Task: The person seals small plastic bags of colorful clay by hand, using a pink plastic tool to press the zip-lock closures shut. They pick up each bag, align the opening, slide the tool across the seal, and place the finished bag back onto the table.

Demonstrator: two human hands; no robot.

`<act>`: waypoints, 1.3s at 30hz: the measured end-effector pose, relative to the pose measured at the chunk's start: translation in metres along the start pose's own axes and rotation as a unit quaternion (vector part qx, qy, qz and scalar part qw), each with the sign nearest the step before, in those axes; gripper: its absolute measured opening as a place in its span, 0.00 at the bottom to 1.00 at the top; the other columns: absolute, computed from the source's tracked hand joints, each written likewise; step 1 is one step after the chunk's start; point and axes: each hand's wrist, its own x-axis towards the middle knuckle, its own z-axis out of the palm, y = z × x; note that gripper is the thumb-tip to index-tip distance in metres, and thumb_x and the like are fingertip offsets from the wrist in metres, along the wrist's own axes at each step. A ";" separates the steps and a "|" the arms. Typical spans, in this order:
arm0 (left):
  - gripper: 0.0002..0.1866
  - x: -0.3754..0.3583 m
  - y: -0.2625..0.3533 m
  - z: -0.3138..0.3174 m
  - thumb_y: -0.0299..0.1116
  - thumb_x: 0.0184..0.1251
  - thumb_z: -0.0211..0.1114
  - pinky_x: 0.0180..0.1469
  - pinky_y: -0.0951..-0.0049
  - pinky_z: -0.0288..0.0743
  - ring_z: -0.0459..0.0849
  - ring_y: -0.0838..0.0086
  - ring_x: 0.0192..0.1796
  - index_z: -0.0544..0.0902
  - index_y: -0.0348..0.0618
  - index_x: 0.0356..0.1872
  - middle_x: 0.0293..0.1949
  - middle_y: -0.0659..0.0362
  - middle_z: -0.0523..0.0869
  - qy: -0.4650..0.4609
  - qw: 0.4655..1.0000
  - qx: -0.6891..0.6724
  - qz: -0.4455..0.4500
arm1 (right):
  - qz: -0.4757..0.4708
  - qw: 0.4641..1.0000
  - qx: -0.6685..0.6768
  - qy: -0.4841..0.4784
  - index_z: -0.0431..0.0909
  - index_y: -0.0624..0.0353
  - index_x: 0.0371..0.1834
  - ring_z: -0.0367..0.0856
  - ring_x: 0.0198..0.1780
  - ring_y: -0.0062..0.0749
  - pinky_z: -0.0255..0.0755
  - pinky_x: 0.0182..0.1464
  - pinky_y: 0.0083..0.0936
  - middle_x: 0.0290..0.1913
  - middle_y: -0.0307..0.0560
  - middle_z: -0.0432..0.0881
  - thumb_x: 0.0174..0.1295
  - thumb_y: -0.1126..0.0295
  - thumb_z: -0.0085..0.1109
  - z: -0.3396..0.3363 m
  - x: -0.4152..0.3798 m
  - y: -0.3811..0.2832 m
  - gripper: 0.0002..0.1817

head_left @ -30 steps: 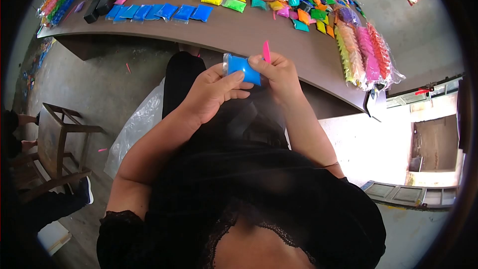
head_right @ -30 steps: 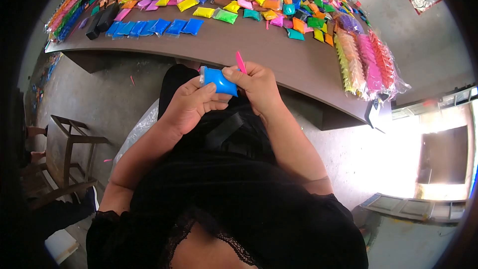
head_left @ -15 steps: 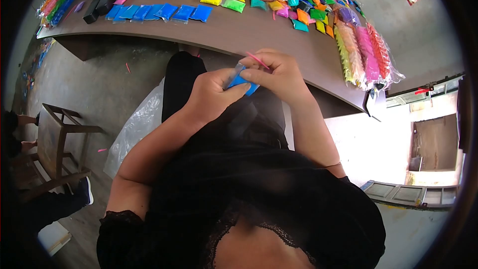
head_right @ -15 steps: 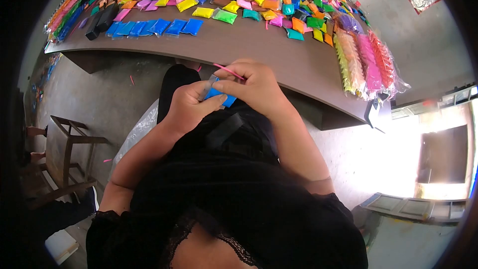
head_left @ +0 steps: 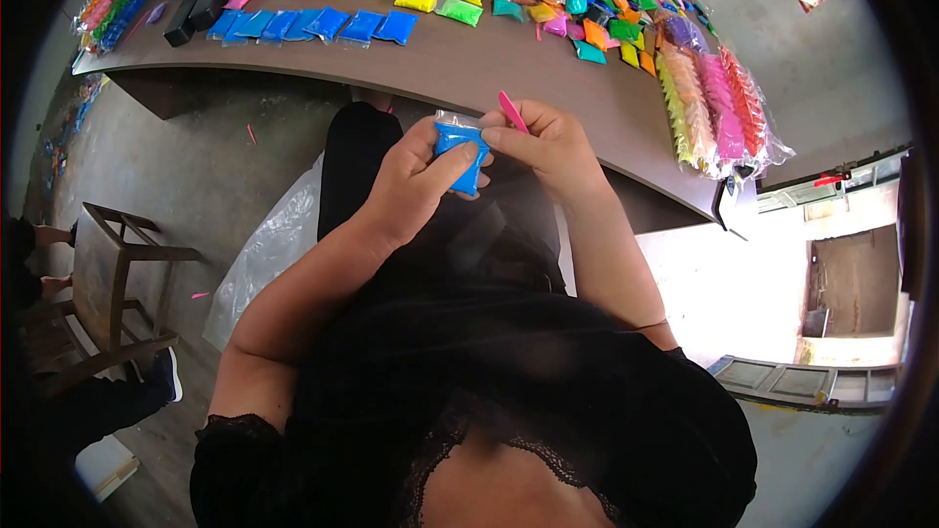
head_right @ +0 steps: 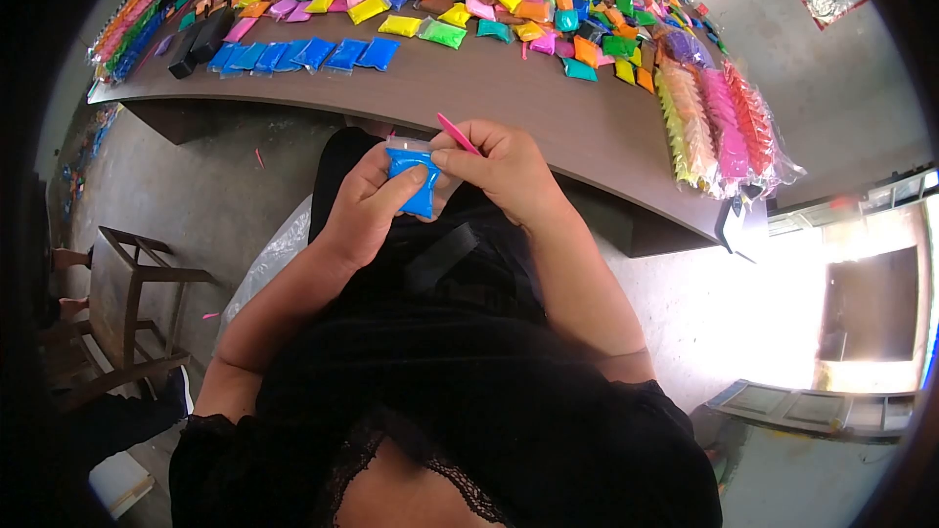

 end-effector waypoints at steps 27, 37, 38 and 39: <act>0.20 0.175 -0.013 -0.071 0.38 0.54 0.75 0.60 0.59 0.72 0.79 0.58 0.56 0.85 0.49 0.50 0.53 0.55 0.82 -0.034 0.725 0.621 0.295 | 0.032 0.962 -0.244 0.116 0.82 0.62 0.36 0.76 0.27 0.20 0.69 0.29 0.25 0.25 0.39 0.80 0.65 0.57 0.64 -0.123 0.111 0.065 0.16; 0.13 0.182 -0.022 -0.072 0.35 0.54 0.74 0.55 0.60 0.73 0.80 0.61 0.52 0.87 0.50 0.42 0.47 0.60 0.82 0.001 0.646 0.708 0.284 | -0.113 0.921 -0.373 0.033 0.84 0.60 0.45 0.80 0.35 0.28 0.73 0.41 0.28 0.35 0.44 0.84 0.65 0.64 0.62 -0.133 0.155 0.066 0.12; 0.15 0.182 -0.023 -0.069 0.35 0.53 0.74 0.54 0.60 0.73 0.80 0.61 0.51 0.86 0.49 0.43 0.46 0.60 0.82 0.016 0.648 0.708 0.281 | -0.056 0.936 -0.347 0.012 0.84 0.59 0.45 0.82 0.39 0.31 0.74 0.45 0.29 0.37 0.46 0.85 0.64 0.65 0.62 -0.133 0.160 0.059 0.12; 0.16 0.182 -0.022 -0.066 0.35 0.53 0.75 0.53 0.60 0.73 0.80 0.60 0.50 0.86 0.49 0.45 0.45 0.60 0.81 0.031 0.648 0.708 0.279 | -0.060 0.939 -0.340 0.010 0.84 0.59 0.45 0.82 0.39 0.31 0.74 0.45 0.29 0.37 0.46 0.85 0.64 0.65 0.62 -0.136 0.166 0.057 0.12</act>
